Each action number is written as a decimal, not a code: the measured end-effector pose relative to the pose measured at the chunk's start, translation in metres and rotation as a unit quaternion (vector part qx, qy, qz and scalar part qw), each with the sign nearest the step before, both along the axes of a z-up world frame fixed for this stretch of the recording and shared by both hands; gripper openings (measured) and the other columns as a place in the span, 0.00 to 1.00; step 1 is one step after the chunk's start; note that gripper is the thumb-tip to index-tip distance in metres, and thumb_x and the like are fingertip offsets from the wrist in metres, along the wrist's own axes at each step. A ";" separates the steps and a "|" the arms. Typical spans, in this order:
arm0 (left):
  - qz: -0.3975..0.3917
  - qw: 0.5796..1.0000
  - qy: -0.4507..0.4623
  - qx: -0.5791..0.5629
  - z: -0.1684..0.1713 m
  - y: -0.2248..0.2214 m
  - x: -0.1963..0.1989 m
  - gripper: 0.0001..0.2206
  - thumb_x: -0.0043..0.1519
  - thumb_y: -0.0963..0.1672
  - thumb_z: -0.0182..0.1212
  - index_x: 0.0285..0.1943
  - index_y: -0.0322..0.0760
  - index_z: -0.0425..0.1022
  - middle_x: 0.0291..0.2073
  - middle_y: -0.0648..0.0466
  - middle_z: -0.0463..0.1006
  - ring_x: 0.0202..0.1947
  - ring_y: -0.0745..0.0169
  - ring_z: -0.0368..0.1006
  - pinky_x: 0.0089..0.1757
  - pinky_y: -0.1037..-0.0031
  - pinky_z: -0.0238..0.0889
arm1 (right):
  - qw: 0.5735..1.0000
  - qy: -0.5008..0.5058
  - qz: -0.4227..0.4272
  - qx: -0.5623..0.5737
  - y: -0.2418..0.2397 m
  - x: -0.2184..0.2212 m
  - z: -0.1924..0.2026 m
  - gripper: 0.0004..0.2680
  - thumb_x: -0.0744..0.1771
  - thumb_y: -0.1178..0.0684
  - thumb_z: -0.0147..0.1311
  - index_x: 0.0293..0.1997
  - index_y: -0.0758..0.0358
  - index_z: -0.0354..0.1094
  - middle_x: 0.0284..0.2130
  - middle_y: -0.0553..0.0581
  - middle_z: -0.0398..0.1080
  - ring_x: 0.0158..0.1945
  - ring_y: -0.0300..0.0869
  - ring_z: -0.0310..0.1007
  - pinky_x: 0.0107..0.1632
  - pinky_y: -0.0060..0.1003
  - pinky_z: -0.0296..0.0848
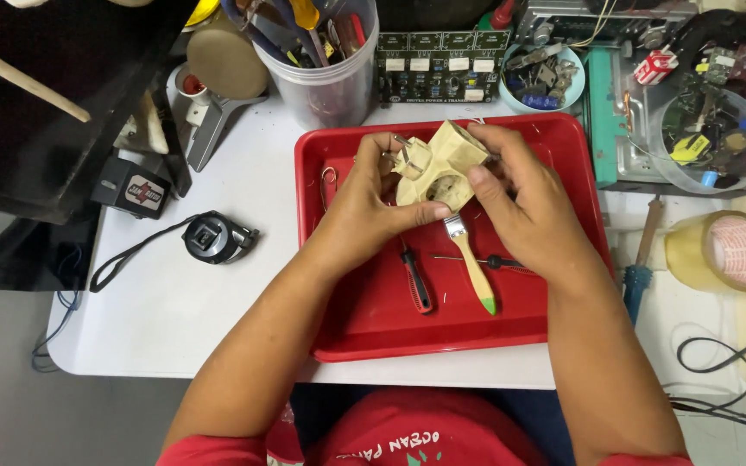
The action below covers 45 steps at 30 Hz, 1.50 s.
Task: Disassembling and cleaning an electrical socket using a brush and screwdriver on a repair bench.
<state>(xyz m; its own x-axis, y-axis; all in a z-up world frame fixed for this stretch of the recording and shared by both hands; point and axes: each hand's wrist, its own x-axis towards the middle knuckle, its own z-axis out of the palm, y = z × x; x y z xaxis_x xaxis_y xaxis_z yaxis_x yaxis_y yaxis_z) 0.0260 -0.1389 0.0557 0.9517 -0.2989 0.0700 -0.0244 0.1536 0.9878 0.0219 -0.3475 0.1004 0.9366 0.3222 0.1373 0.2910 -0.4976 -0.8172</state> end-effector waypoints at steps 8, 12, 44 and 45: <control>-0.014 1.000 -0.018 0.002 0.004 -0.002 -0.005 0.28 0.54 0.43 0.74 0.55 0.42 0.56 0.49 0.55 0.68 0.49 0.69 0.69 0.49 0.77 0.69 | 0.998 0.046 0.019 0.028 -0.005 -0.003 -0.004 0.21 0.70 0.45 0.46 0.70 0.62 0.53 0.59 0.61 0.69 0.56 0.45 0.73 0.54 0.38 0.74; 0.005 0.995 -0.070 0.069 0.010 -0.001 -0.008 0.30 0.53 0.45 0.76 0.59 0.42 0.57 0.48 0.55 0.71 0.45 0.71 0.68 0.46 0.79 0.66 | 0.997 0.057 0.015 0.041 -0.005 -0.005 -0.003 0.23 0.68 0.51 0.53 0.72 0.62 0.49 0.61 0.63 0.67 0.59 0.47 0.72 0.58 0.40 0.74; 0.035 0.906 -0.328 0.265 0.014 0.006 -0.009 0.29 0.61 0.49 0.72 0.66 0.36 0.63 0.63 0.47 0.72 0.64 0.46 0.69 0.61 0.59 0.61 | 0.998 -0.015 0.038 -0.055 -0.018 -0.003 -0.012 0.30 0.63 0.58 0.65 0.73 0.58 0.51 0.70 0.61 0.59 0.70 0.49 0.62 0.63 0.42 0.68; 0.036 0.907 -0.325 0.265 0.015 0.006 -0.009 0.29 0.60 0.50 0.72 0.66 0.36 0.63 0.62 0.48 0.72 0.63 0.47 0.70 0.61 0.60 0.61 | 0.997 -0.013 0.036 -0.062 -0.019 -0.003 -0.012 0.30 0.63 0.58 0.65 0.73 0.58 0.52 0.69 0.59 0.60 0.69 0.48 0.63 0.63 0.41 0.68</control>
